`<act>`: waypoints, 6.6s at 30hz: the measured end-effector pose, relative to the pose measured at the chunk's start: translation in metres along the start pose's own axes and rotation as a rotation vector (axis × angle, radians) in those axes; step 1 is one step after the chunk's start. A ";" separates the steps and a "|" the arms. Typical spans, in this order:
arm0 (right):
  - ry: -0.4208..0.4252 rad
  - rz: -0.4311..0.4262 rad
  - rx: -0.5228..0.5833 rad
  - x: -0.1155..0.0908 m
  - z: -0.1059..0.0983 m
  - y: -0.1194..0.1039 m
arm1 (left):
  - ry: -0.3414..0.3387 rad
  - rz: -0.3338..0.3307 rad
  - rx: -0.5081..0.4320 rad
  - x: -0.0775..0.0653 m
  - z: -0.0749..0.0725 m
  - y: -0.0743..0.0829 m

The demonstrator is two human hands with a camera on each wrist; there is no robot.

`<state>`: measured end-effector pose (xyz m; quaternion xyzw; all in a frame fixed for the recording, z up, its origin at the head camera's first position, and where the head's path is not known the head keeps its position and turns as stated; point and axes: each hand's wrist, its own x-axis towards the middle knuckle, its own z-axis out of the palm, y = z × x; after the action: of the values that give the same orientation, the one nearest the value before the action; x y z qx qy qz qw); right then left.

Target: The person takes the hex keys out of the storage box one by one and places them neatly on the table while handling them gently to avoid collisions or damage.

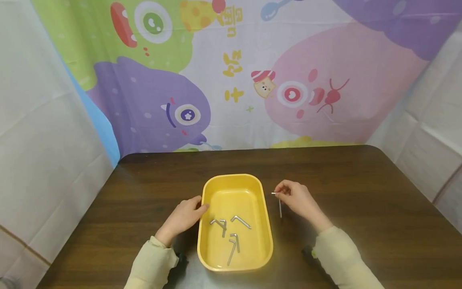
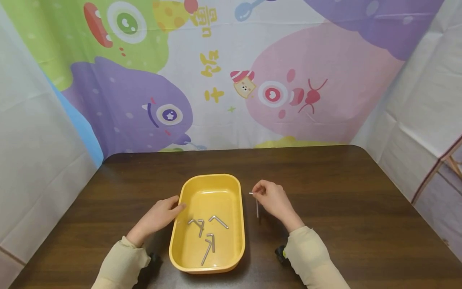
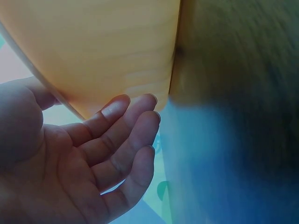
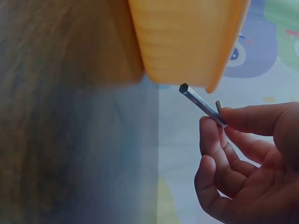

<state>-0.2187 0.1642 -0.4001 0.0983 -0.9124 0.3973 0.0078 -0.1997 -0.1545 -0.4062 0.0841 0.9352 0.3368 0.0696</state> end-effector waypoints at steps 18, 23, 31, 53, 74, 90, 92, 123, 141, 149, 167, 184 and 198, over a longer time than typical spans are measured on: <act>-0.101 0.078 -0.040 0.002 0.009 0.015 | 0.003 -0.002 0.000 -0.001 0.001 0.003; -0.115 0.073 -0.046 0.002 0.011 0.015 | 0.002 -0.005 0.000 -0.001 0.001 0.003; -0.117 0.087 -0.062 0.003 0.013 0.018 | -0.003 -0.003 -0.002 -0.001 0.000 0.003; -0.124 0.116 -0.107 0.005 0.016 0.023 | -0.017 -0.012 -0.004 -0.001 0.000 0.002; -0.106 0.109 -0.213 0.008 0.019 0.025 | -0.020 -0.005 -0.005 -0.001 0.000 0.002; -0.102 0.105 -0.230 0.009 0.020 0.023 | -0.035 -0.004 -0.022 -0.002 -0.002 0.002; -0.099 0.095 -0.222 0.009 0.020 0.023 | -0.034 -0.004 -0.024 -0.002 -0.002 0.002; 0.029 -0.060 -0.254 0.000 0.015 -0.020 | -0.038 -0.013 -0.018 -0.003 -0.001 0.003; 0.087 -0.278 -0.278 -0.008 0.035 -0.061 | -0.035 -0.011 -0.014 -0.002 -0.001 0.002; 0.008 -0.295 -0.307 -0.011 0.045 -0.072 | -0.030 0.004 -0.011 -0.002 -0.001 0.003; -0.105 -0.445 -0.491 -0.015 0.068 -0.071 | -0.017 0.003 0.007 -0.003 -0.001 0.002; -0.168 -0.468 -0.628 -0.012 0.080 -0.071 | -0.024 -0.004 -0.003 -0.003 0.000 0.002; -0.189 -0.453 -0.665 -0.010 0.085 -0.073 | -0.029 0.005 -0.008 -0.002 0.000 0.002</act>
<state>-0.1902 0.0558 -0.4059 0.3249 -0.9430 0.0585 0.0423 -0.1975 -0.1538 -0.4050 0.0909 0.9326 0.3393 0.0825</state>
